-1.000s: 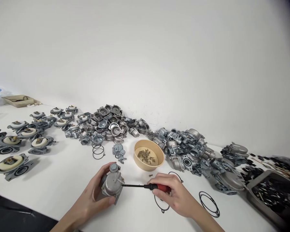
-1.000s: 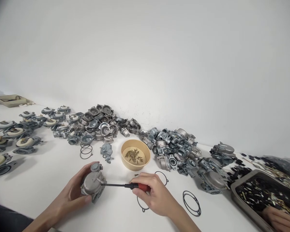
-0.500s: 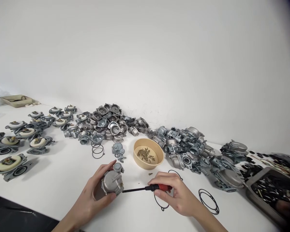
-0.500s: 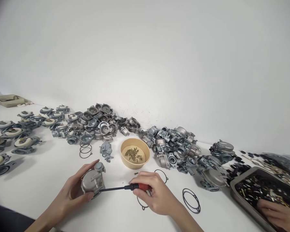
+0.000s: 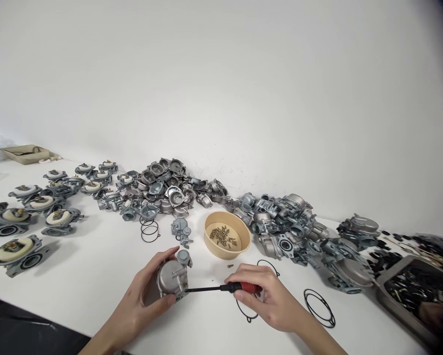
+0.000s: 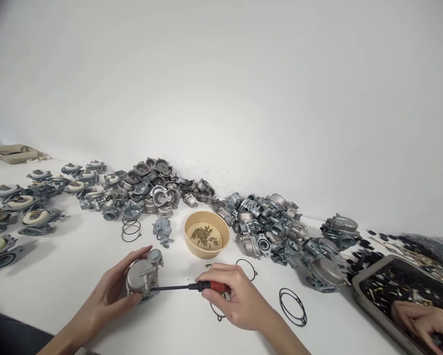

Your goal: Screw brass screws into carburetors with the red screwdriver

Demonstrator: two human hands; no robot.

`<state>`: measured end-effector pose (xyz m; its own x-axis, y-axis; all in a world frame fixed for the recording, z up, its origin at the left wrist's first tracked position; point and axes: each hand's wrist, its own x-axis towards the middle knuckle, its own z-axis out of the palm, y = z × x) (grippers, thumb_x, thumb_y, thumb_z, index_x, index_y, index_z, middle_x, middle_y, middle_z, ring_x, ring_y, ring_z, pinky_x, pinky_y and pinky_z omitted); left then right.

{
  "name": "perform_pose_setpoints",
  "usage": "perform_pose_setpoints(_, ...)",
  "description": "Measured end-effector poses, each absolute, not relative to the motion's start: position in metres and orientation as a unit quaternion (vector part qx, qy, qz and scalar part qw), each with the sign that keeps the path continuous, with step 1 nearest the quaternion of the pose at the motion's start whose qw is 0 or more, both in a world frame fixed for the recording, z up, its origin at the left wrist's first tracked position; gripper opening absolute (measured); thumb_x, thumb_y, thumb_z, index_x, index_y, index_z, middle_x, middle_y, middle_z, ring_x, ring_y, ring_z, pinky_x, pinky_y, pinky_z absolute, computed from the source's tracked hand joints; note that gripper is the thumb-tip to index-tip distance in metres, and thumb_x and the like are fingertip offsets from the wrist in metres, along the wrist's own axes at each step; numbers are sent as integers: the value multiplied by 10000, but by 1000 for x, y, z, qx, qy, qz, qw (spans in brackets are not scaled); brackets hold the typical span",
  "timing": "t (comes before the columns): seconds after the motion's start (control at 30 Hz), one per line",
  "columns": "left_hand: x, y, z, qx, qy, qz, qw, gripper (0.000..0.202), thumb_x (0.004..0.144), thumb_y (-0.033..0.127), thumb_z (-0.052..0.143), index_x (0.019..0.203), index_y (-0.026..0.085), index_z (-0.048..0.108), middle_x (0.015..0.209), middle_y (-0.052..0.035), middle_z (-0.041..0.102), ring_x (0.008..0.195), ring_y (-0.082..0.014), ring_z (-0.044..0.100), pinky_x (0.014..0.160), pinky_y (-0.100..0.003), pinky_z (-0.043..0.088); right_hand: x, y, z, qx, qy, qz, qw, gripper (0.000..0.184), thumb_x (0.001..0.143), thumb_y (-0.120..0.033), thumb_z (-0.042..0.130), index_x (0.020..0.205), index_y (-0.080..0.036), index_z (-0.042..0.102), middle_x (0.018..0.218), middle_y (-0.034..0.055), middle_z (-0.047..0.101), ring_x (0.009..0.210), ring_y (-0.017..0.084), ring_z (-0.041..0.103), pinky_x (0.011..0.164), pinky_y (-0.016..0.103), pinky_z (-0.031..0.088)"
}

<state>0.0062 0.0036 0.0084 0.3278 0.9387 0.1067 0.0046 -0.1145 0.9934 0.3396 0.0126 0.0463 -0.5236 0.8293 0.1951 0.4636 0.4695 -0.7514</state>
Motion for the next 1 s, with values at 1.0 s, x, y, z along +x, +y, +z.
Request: perform_pose_setpoints(1.0, 8, 4, 12, 576, 375, 451, 570, 673, 849, 567, 830, 1449, 312, 659, 1621, -112, 492, 1480, -429, 449, 1166, -452, 427, 339, 12, 43, -375, -822, 254, 345, 248, 1024, -270, 640, 1195, -194, 802, 966, 122, 745, 677, 151, 636, 533, 240, 493)
